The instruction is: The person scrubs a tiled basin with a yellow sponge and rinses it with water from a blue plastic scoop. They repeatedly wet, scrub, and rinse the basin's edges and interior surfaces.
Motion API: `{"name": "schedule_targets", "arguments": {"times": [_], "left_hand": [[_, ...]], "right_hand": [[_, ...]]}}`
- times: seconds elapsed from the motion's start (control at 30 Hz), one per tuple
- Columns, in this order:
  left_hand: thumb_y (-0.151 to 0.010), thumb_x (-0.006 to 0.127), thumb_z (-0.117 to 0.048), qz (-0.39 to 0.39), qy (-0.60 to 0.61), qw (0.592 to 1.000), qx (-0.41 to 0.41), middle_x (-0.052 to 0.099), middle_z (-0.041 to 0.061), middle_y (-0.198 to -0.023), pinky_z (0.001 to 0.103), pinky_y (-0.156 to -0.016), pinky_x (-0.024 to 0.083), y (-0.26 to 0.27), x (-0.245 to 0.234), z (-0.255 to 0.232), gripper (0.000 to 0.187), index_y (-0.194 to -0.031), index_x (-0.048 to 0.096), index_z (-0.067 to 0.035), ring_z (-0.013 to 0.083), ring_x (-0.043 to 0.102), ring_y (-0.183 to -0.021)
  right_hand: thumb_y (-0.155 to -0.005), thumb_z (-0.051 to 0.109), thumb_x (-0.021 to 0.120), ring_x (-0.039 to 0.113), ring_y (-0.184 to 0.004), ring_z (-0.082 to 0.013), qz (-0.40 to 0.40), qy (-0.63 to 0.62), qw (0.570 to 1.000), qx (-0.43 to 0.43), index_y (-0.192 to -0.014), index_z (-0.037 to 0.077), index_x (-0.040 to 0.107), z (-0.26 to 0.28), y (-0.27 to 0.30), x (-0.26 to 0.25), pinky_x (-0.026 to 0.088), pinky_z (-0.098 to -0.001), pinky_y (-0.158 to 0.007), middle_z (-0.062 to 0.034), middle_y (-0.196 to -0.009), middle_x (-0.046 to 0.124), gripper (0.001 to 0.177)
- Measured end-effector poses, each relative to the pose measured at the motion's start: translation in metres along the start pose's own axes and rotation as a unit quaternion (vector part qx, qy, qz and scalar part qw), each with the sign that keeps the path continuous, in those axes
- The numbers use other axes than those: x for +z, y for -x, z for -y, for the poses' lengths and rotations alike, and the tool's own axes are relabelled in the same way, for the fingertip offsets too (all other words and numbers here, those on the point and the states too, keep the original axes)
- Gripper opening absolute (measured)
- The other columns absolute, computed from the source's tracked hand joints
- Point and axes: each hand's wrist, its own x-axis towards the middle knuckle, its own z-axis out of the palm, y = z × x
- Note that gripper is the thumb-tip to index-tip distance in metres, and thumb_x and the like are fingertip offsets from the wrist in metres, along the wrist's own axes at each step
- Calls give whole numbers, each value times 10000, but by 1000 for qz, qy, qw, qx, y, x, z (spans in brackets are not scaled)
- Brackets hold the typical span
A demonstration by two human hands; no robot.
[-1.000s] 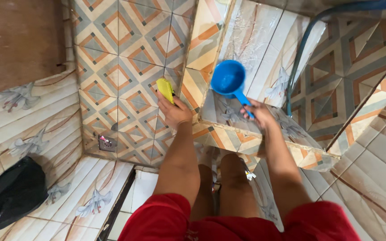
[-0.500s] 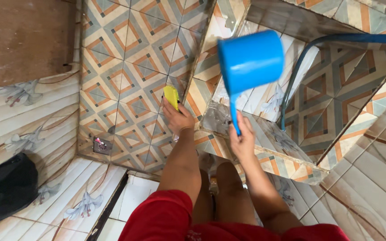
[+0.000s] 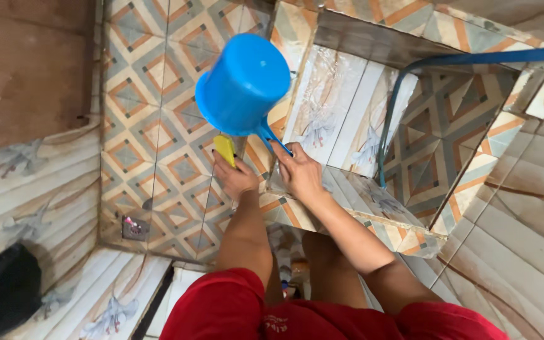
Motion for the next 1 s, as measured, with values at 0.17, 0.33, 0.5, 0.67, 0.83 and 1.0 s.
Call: {"name": "schedule_targets", "arguments": {"times": [0.17,0.33,0.5,0.67,0.83,1.0], "left_hand": [[-986,476,-298,73,24,996,-50,474,212,-1495,540,-994,481,3,0,8,643,-1576,306,-109,429,512,-1290],[-1025,480,-252,-2,75,993,91,419,291,-1551,558,-1117,382,4,9,24,659,-1608,271,-26,486,426,-1379],[-992,550,-277,33,161,979,119,438,303,-1495,548,-1114,370,8,13,35,702,-1589,295,-11,472,460,-1350],[-1015,651,-163,-6,242,932,268,429,302,-1527,554,-1182,330,11,8,34,701,-1599,306,15,479,423,-1393],[-915,699,-13,24,270,914,303,468,250,-1505,541,-1212,323,18,4,56,760,-1592,353,-23,457,429,-1423],[-1009,645,-69,120,415,833,344,420,242,-1578,481,-1230,357,19,12,72,696,-1603,287,-13,391,443,-1464]], "right_hand": [[-1004,124,599,666,-823,-224,-112,-200,973,-33,-1463,17,471,-40,28,-6,551,-331,-764,-139,-1120,714,488],[-1066,193,559,600,-757,-53,-178,-456,858,158,-1496,24,463,-94,80,-2,506,-226,-668,-34,-944,697,472],[-1064,210,587,556,-697,-108,-208,-346,862,308,-1460,37,605,-166,144,-5,446,-256,-627,-70,-829,674,432],[-989,198,714,641,-1196,-340,-230,32,955,184,-1426,38,607,-213,181,-13,493,-380,-973,-237,-1283,669,477],[-1002,118,660,590,-1346,-294,-295,-61,941,151,-1456,45,567,-222,195,-2,489,-324,-1035,-204,-1521,546,469],[-1032,73,623,597,-1308,-230,-283,-121,946,100,-1434,39,594,-205,201,20,488,-303,-1041,-168,-1454,606,404]]}}
